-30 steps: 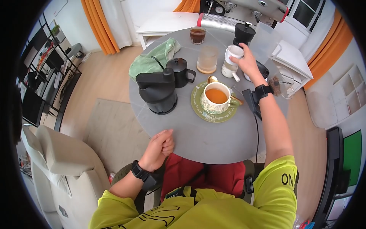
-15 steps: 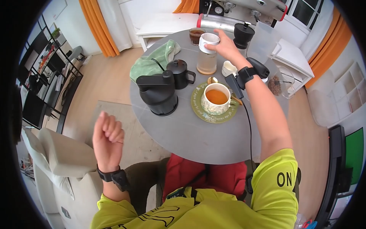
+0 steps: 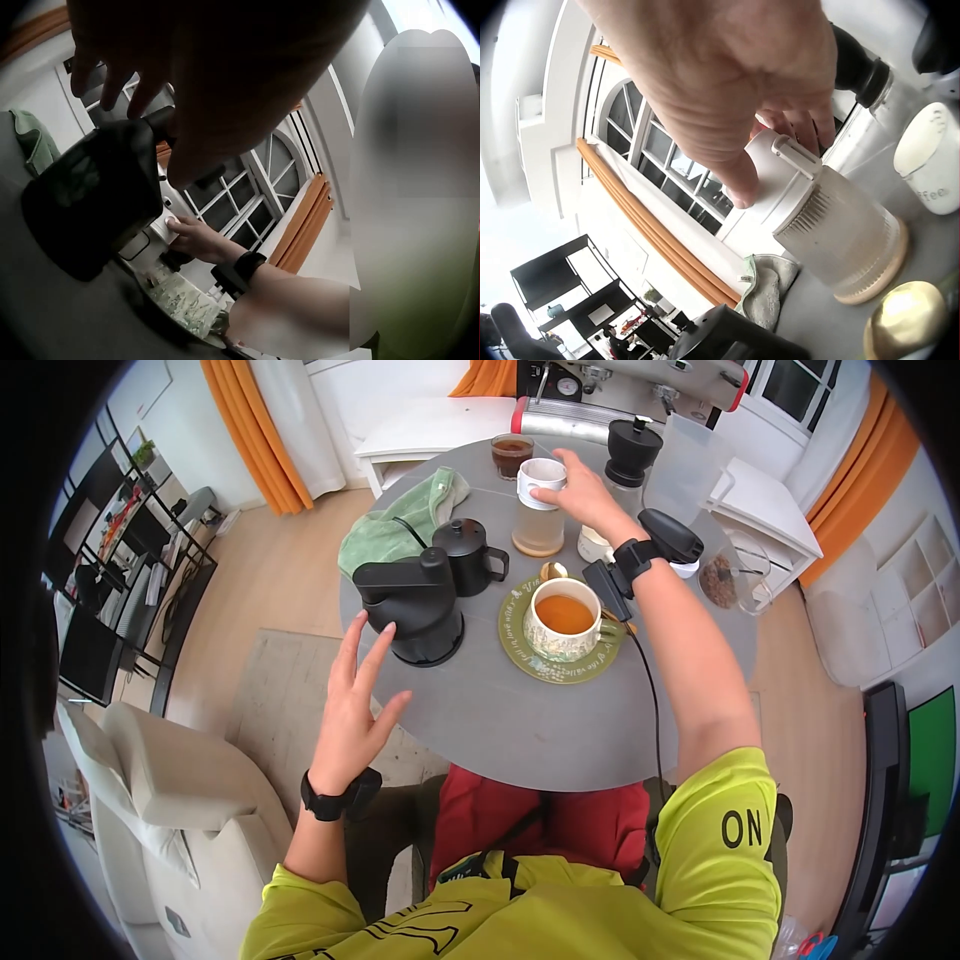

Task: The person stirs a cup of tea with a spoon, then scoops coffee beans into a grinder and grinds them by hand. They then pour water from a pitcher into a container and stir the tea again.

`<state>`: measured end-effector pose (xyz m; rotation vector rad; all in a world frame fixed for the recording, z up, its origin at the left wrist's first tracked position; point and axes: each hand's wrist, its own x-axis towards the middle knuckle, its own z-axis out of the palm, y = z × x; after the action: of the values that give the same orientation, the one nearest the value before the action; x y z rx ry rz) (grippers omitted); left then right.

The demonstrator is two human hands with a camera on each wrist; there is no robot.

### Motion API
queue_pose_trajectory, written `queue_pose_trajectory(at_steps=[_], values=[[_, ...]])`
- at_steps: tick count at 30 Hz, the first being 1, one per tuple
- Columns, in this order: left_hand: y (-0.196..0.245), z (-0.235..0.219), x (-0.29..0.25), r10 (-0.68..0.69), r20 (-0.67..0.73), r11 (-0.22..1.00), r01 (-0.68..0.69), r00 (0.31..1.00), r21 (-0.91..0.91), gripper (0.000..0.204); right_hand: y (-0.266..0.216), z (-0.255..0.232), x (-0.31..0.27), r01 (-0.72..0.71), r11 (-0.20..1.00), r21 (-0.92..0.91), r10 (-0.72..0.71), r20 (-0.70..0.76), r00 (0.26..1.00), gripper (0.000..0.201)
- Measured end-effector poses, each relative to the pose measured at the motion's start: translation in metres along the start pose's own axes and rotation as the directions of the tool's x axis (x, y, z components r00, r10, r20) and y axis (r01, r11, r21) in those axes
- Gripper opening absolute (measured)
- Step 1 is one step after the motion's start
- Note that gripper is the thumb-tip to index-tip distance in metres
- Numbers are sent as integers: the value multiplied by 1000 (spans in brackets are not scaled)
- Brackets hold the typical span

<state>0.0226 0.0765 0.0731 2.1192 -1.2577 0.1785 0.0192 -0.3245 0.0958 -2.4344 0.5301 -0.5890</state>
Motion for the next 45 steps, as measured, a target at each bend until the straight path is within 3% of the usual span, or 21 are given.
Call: queue_pose_trajectory(at_steps=[3, 10, 12, 13, 14, 16, 17, 19, 20, 22, 31, 33, 34, 36, 38, 40, 44, 45], values=[[-1, 6, -1, -15, 28, 1000, 15, 999, -1, 70, 0, -1, 0, 3, 999, 38, -4, 7, 1000, 85], [-4, 10, -2, -78, 27, 997, 78, 997, -6, 69, 10, -11, -8, 2, 995, 95, -5, 30, 1000, 82], [-2, 10, -2, -80, 33, 997, 80, 996, -5, 68, 11, -26, -21, -30, 995, 97, 34, -46, 998, 80], [-1, 10, -2, -78, 7, 997, 78, 997, 5, 66, 9, -31, -34, -55, 994, 99, 70, -159, 985, 63], [0, 10, -2, -76, -18, 997, 76, 997, 15, 64, 22, -36, -39, -56, 994, 97, 71, -157, 985, 63], [-2, 13, -3, -82, -75, 996, 81, 994, -24, 59, 55, -47, -49, -118, 983, -141, 98, -143, 985, 45], [-2, 15, -4, -89, -130, 995, 81, 987, -63, 55, 61, -47, -56, -122, 982, -145, 101, -145, 984, 45], [5, 13, -3, -117, -159, 990, 102, 980, -101, 50, 74, -48, -73, -319, 925, -204, 324, -12, 946, 48], [8, 12, -3, -149, -188, 983, 126, 971, -132, 44, 78, -45, -78, -322, 924, -207, 325, -16, 945, 48], [12, 11, -4, -109, -216, 988, 83, 970, -129, 39, 86, -36, -83, -359, 917, -177, 385, 147, 911, 52], [22, 2, -6, -4, -266, 989, -36, 964, -145, 17, 84, -22, -80, -622, 768, 153, 552, 335, 764, 41], [22, 1, -6, 3, -274, 991, -39, 962, -125, 15, 88, -26, -75, -697, 613, 371, 609, 339, 717, 38], [23, 1, -7, 4, -276, 990, -44, 961, -138, 15, 81, -30, -75, -694, 619, 368, 606, 337, 720, 38], [23, 1, -7, 1, -280, 987, -45, 960, -152, 14, 69, -42, -74, -678, 488, 550, 597, 356, 719, 33], [25, 0, -7, 19, -267, 987, -60, 964, -147, 14, 56, -55, -67, -652, 472, 593, 578, 351, 737, 29], [25, 1, -8, 22, -257, 986, -64, 966, -157, 13, 49, -72, -54, -553, 371, 746, 433, 388, 813, 26], [28, 5, -9, 55, -252, 980, -101, 966, -171, 13, 6, -86, -30, -479, 422, 770, 424, 300, 855, 25], [29, 6, -9, 55, -255, 980, -100, 965, -170, 13, -2, -85, -26, -436, 527, 729, 401, 238, 885, 25]])
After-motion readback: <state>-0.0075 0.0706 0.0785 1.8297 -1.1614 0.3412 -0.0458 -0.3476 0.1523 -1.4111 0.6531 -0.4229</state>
